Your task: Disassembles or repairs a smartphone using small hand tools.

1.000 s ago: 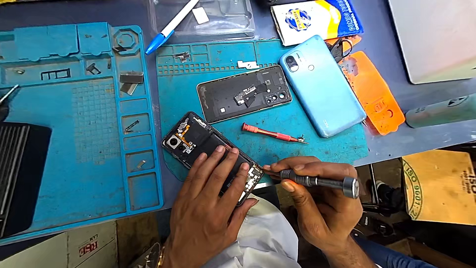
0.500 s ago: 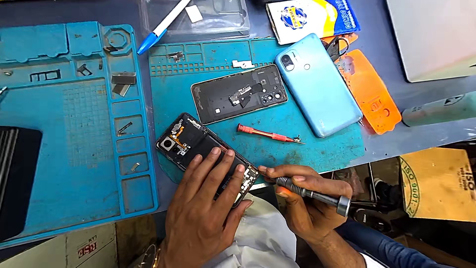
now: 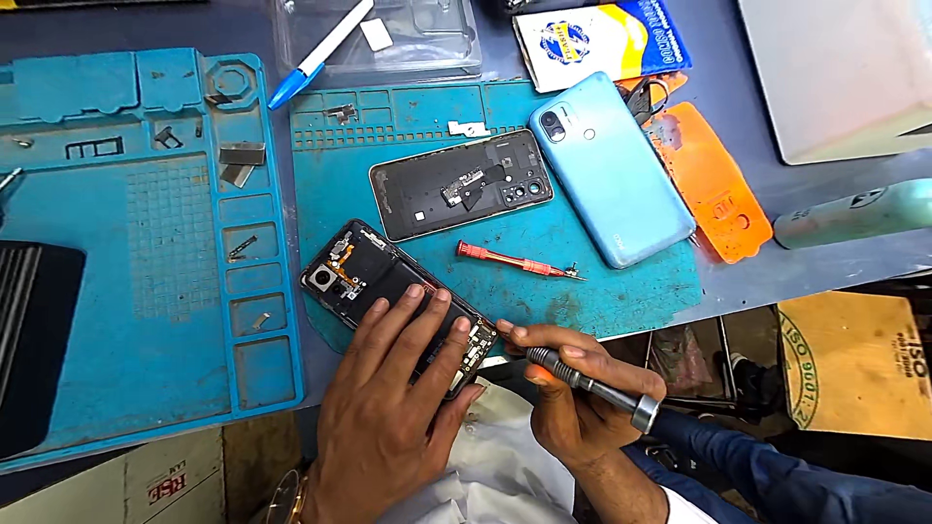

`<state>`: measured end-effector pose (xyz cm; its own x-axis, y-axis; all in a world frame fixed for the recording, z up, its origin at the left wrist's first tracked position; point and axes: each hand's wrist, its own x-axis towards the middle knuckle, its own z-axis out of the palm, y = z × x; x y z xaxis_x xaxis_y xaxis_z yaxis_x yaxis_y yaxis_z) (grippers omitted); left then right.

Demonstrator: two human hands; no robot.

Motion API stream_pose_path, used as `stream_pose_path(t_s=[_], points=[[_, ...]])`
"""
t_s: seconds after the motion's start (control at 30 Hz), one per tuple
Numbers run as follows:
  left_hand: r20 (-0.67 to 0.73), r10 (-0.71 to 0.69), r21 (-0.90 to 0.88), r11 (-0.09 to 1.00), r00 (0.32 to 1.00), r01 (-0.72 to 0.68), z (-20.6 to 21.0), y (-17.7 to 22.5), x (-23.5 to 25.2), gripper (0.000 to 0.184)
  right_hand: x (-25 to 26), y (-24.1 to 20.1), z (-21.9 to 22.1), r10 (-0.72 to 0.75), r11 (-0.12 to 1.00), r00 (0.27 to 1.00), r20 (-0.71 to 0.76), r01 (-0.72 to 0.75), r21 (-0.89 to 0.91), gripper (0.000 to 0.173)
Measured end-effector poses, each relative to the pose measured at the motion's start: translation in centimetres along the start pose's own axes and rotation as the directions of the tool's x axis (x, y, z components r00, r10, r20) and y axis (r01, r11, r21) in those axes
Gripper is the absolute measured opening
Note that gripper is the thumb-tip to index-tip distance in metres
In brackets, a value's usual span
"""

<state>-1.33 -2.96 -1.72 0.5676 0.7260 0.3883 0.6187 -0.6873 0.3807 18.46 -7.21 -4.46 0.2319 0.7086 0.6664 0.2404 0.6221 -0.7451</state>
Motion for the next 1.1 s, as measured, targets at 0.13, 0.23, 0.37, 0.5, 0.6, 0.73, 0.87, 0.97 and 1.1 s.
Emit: stream_pose_path(t_s=[0.13,0.23,0.37,0.5,0.6,0.73,0.87,0.97,1.1], points=[[0.000,0.007,0.005,1.000,1.000,-0.007,0.0,0.0,0.0,0.049,-0.1,0.2,0.2,-0.025,1.000,0.999,-0.030,0.025,-0.003,0.028],[0.012,0.020,-0.016,1.000,1.000,-0.020,-0.1,-0.1,-0.2,0.048,0.3,0.2,0.3,-0.041,0.999,0.998,-0.046,0.042,0.030,0.026],[0.018,0.022,-0.044,0.999,1.000,-0.022,-0.3,-0.3,-0.4,0.047,0.1,-0.4,0.5,0.038,0.990,0.995,-0.094,-0.025,0.141,0.027],[0.037,0.035,-0.032,0.999,0.999,-0.034,-0.4,-0.3,-0.4,0.047,0.1,-1.0,0.1,0.092,0.974,0.990,-0.105,-0.068,0.217,0.027],[0.059,0.052,-0.030,0.998,0.997,-0.050,-0.5,-0.4,-0.4,0.044,-0.2,-1.2,-0.4,0.085,0.986,0.994,-0.073,-0.073,0.151,0.026],[0.093,0.066,0.002,0.998,0.994,-0.066,-0.6,-0.3,-0.3,0.045,-0.3,-1.3,-0.7,0.072,0.990,0.996,-0.049,-0.066,0.124,0.023],[0.102,0.049,0.023,0.998,0.994,-0.051,-0.5,-0.1,-0.1,0.047,0.2,-1.2,-0.8,0.072,0.992,0.997,-0.010,-0.070,0.108,0.023],[0.113,0.027,0.013,1.000,0.993,-0.028,-0.8,0.0,0.1,0.047,0.6,-1.2,-1.1,0.085,0.993,0.995,0.046,-0.088,0.074,0.021],[0.126,0.004,-0.012,1.000,0.992,-0.002,-1.1,0.1,0.4,0.047,1.1,-1.2,-1.4,0.089,0.996,0.991,0.101,-0.091,0.022,0.020]])
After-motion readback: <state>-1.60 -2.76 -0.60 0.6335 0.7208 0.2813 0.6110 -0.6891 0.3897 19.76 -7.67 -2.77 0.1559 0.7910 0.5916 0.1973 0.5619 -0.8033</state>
